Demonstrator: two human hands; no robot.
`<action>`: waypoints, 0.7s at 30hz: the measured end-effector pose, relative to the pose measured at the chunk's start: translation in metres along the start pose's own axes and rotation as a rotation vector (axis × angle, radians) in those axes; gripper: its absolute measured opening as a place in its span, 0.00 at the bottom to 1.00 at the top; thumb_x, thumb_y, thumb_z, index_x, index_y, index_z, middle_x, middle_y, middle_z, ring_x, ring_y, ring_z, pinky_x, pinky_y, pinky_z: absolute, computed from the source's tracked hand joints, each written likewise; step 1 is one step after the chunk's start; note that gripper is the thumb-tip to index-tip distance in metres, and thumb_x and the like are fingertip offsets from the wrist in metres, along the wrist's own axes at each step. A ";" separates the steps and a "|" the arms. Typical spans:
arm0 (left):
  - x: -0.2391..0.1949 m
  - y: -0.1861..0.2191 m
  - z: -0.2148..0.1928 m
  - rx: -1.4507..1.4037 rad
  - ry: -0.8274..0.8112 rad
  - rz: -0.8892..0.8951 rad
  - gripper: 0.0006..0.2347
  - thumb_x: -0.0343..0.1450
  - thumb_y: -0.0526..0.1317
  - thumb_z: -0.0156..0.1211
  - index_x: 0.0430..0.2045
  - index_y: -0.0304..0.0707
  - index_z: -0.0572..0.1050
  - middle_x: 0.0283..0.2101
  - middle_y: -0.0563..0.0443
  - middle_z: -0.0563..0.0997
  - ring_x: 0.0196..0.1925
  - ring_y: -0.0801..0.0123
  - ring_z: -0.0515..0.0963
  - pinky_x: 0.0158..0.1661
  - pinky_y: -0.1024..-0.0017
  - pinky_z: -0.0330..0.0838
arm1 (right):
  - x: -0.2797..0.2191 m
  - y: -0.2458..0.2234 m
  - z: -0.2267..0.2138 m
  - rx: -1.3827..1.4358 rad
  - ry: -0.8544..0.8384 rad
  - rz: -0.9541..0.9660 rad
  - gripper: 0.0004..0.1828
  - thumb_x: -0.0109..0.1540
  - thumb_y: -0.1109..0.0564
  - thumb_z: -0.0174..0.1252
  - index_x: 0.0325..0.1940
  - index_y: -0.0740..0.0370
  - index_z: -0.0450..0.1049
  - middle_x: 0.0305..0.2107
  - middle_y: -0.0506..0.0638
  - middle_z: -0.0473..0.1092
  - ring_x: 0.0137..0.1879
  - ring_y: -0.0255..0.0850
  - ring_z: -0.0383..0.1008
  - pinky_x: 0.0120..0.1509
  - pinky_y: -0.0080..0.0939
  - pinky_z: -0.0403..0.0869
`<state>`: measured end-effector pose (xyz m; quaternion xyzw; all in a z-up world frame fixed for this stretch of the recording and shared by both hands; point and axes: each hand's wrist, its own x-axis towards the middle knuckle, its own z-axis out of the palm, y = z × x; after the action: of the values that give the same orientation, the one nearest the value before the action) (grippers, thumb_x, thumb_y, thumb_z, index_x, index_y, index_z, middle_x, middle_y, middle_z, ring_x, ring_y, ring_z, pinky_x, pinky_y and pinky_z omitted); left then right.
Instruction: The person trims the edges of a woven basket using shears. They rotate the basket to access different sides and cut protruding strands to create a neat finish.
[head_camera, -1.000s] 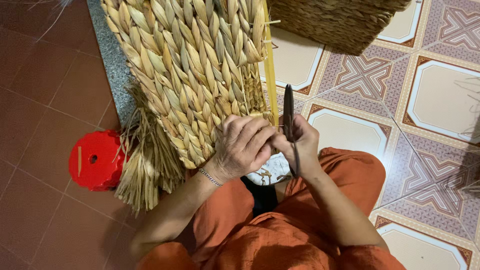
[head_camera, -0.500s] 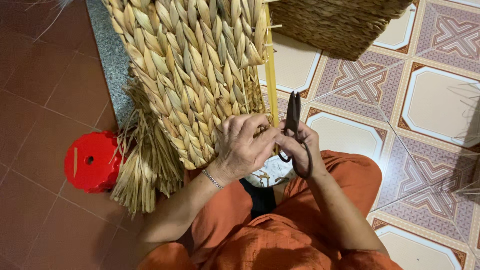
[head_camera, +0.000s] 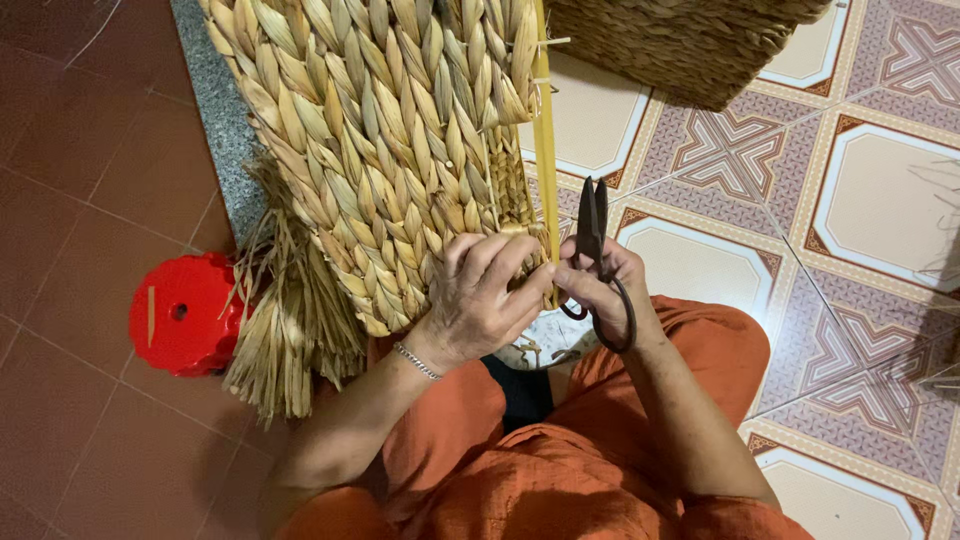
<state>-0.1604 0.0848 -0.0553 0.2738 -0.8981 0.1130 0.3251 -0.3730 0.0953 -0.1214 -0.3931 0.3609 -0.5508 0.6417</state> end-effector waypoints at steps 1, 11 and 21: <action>-0.001 0.001 -0.001 -0.002 -0.008 -0.005 0.15 0.70 0.39 0.70 0.51 0.41 0.79 0.59 0.48 0.70 0.65 0.61 0.65 0.63 0.58 0.57 | -0.001 0.000 0.001 -0.031 0.016 -0.018 0.13 0.61 0.64 0.65 0.49 0.65 0.74 0.28 0.41 0.69 0.30 0.27 0.65 0.33 0.27 0.64; -0.004 0.002 -0.009 -0.023 -0.064 -0.024 0.17 0.70 0.40 0.70 0.52 0.40 0.78 0.61 0.46 0.70 0.66 0.60 0.65 0.66 0.55 0.58 | -0.016 0.003 0.005 -0.016 0.079 -0.023 0.18 0.58 0.66 0.66 0.52 0.64 0.73 0.34 0.45 0.75 0.35 0.29 0.72 0.38 0.28 0.70; 0.006 -0.008 -0.017 0.114 -0.106 0.155 0.10 0.75 0.39 0.64 0.47 0.34 0.79 0.58 0.47 0.73 0.63 0.62 0.69 0.63 0.57 0.60 | -0.023 0.011 0.004 -0.053 0.043 -0.025 0.19 0.58 0.65 0.69 0.50 0.65 0.71 0.33 0.48 0.77 0.39 0.34 0.79 0.44 0.33 0.77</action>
<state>-0.1507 0.0823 -0.0381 0.2271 -0.9247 0.1743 0.2511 -0.3675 0.1192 -0.1291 -0.4023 0.3843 -0.5574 0.6163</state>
